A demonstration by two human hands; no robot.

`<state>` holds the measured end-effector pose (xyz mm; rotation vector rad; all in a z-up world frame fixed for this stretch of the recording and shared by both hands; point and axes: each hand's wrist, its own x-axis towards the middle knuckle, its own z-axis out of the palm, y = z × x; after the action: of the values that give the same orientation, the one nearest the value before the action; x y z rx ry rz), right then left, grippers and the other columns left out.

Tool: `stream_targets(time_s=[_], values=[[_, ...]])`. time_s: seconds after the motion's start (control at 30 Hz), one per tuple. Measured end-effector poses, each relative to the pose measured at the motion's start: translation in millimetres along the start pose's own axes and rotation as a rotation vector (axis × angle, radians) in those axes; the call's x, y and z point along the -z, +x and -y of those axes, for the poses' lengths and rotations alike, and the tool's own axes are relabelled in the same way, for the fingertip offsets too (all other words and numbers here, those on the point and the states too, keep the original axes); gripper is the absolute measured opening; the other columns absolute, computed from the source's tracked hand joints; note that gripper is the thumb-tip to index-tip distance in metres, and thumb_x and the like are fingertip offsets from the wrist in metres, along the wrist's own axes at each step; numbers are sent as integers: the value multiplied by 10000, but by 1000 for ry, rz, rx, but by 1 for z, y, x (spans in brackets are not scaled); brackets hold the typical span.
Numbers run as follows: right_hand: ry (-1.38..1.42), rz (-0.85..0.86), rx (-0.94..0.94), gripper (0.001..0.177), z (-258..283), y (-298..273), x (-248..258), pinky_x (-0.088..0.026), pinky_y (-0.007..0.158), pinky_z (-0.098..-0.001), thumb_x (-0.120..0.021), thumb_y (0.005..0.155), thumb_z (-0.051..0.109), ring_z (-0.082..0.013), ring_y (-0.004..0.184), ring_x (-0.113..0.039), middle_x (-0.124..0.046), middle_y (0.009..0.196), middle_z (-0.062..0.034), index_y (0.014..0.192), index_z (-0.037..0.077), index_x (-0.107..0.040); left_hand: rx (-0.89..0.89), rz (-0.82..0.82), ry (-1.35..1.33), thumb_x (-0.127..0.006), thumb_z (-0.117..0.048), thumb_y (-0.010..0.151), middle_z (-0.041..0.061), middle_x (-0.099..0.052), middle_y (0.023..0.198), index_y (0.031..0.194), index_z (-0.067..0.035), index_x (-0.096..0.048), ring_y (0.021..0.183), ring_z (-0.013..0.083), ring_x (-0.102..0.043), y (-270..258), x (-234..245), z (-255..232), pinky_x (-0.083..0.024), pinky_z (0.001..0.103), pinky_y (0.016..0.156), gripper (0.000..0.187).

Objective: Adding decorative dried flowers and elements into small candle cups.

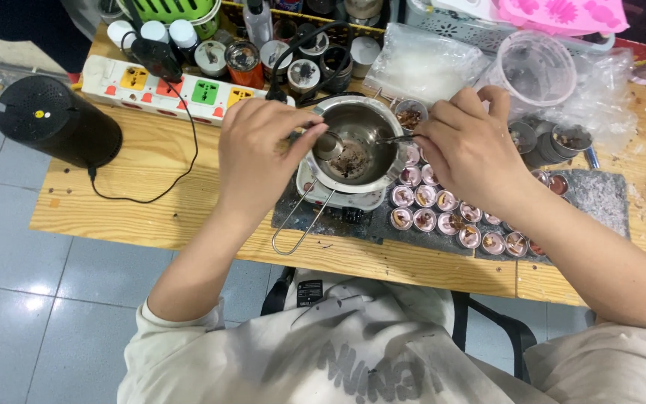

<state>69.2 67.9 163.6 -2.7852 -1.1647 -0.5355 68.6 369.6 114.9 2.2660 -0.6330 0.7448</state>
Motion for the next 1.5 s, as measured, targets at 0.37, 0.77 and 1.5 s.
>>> stream_targets(time_s=[0.37,0.77,1.5], values=[[45,-113,-113,95,-10,-49,27,-308,1058,-466,-790,970,101,-263,1047,-509,-587,978,-32,1044,70,-739,177,-9,-5,-821,-312,959,38,-769,983,1173,-120,-775,966,220,-677,-19,1,2,-456,375,918,291],[-105,-275,-603,82,-49,-243,48,-332,952,-347,-809,1030,21,-227,969,-474,-595,912,-17,1065,73,-754,362,101,-68,-761,-221,1021,170,-733,1166,1375,-53,-672,1135,298,-683,-48,10,-35,-507,421,979,402],[-219,-283,-919,49,-136,-400,-57,-284,1047,-428,-732,1031,79,-256,1116,-475,-583,940,-46,983,75,-737,672,249,143,-827,-296,887,71,-776,1076,1344,-15,-668,979,174,-745,-88,-13,-97,-545,329,813,560]])
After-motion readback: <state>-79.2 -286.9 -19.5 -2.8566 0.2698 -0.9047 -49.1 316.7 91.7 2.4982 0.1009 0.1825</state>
